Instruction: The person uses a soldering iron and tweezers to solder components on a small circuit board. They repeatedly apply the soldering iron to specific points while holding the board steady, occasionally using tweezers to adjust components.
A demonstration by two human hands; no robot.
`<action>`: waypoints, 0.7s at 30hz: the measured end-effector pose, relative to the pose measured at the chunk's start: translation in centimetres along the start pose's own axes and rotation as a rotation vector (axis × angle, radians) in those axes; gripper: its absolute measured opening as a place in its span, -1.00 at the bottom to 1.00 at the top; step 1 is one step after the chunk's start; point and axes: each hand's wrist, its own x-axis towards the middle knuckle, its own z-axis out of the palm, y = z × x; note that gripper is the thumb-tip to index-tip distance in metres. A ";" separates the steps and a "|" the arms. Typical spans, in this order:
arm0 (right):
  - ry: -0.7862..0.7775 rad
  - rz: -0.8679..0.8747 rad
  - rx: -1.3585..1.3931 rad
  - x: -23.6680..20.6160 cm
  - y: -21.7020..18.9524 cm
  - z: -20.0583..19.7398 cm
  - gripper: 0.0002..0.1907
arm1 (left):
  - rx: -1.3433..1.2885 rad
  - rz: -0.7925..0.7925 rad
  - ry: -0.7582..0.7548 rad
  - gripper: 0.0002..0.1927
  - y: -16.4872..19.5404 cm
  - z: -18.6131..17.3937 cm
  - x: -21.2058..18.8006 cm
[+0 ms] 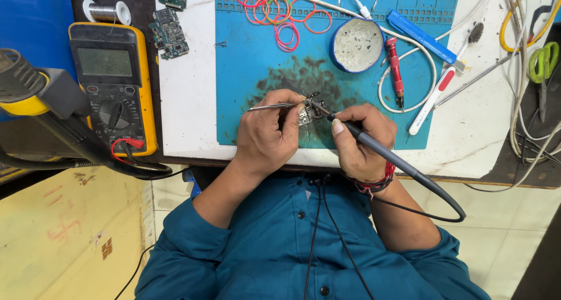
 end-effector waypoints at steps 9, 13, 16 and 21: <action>-0.001 -0.007 -0.005 0.0 0.1 0.0 -0.92 | -0.003 -0.001 -0.004 -0.82 -0.1 0.1 -0.1; -0.001 -0.013 -0.001 0.0 0.0 0.0 -0.92 | -0.008 0.021 0.002 -0.82 -0.1 0.0 -0.1; 0.002 0.001 -0.008 0.0 0.0 0.0 -0.92 | -0.015 0.022 -0.001 -0.81 -0.1 0.0 0.0; -0.004 -0.016 -0.004 0.1 0.0 0.0 -0.91 | -0.010 -0.003 -0.004 -0.81 -0.1 0.1 -0.1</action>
